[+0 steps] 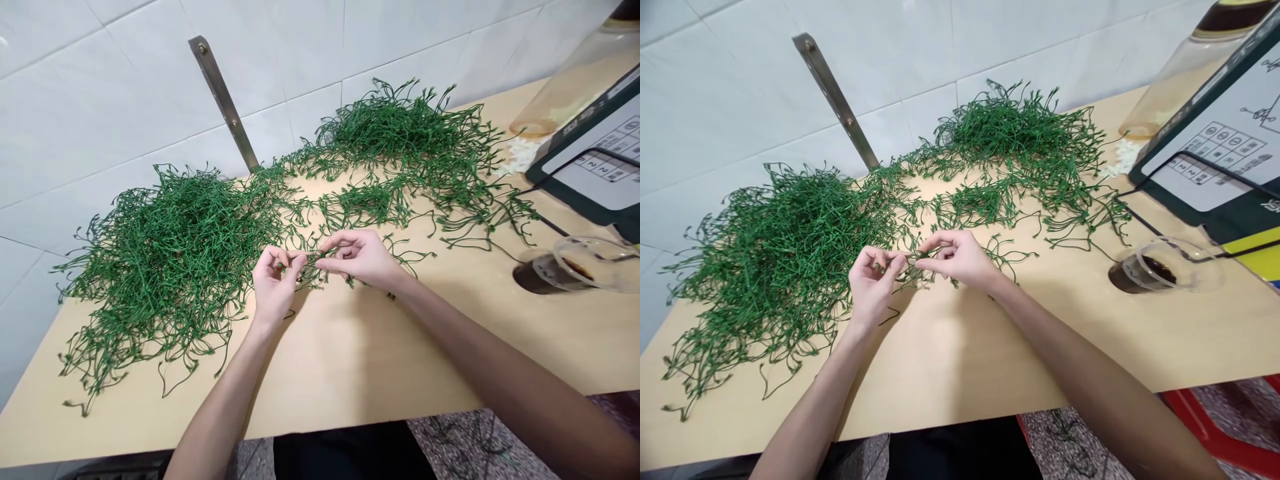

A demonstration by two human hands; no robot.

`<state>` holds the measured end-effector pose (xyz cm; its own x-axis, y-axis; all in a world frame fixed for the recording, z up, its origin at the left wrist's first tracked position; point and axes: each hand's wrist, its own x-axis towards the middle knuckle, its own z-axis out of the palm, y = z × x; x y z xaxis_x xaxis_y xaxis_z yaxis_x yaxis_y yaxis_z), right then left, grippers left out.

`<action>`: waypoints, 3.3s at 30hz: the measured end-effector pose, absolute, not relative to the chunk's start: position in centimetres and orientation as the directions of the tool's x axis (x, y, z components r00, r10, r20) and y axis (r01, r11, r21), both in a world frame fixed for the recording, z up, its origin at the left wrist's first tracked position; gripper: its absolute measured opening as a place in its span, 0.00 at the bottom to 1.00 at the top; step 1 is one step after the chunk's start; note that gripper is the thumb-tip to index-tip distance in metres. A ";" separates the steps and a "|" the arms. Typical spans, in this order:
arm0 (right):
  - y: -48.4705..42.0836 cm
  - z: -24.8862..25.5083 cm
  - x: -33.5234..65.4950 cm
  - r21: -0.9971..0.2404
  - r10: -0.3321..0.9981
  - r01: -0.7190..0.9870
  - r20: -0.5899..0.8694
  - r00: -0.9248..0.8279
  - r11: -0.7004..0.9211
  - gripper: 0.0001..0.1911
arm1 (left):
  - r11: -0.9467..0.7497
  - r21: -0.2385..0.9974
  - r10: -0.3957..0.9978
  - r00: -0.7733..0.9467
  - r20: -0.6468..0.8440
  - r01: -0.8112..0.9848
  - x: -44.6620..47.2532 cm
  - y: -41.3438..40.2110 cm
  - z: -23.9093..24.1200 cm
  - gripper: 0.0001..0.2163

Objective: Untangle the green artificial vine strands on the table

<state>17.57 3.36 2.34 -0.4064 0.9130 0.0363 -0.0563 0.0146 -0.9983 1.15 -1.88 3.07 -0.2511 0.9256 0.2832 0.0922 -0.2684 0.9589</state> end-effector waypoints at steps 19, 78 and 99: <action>3.2 2.7 17.2 -0.976 0.950 -0.217 0.074 -0.303 0.007 0.22 | -0.243 0.966 0.945 -0.201 0.257 0.093 1.4 -2.2 2.9 0.15; 3.1 2.8 17.3 -0.981 0.957 -0.166 -0.049 -0.287 -0.100 0.27 | -0.596 0.335 0.662 0.210 0.719 0.730 -0.1 -1.8 1.8 0.09; 2.6 2.4 17.0 -0.990 0.948 -0.137 0.033 -0.317 -0.012 0.20 | -0.395 0.870 0.899 -0.069 0.432 0.296 1.2 -2.5 3.3 0.10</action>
<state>17.05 2.58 2.38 -0.3166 0.9480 0.0329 -0.1374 -0.0115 -0.9905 1.20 -2.51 3.27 -0.0690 0.8994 0.4316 0.2964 -0.3946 0.8697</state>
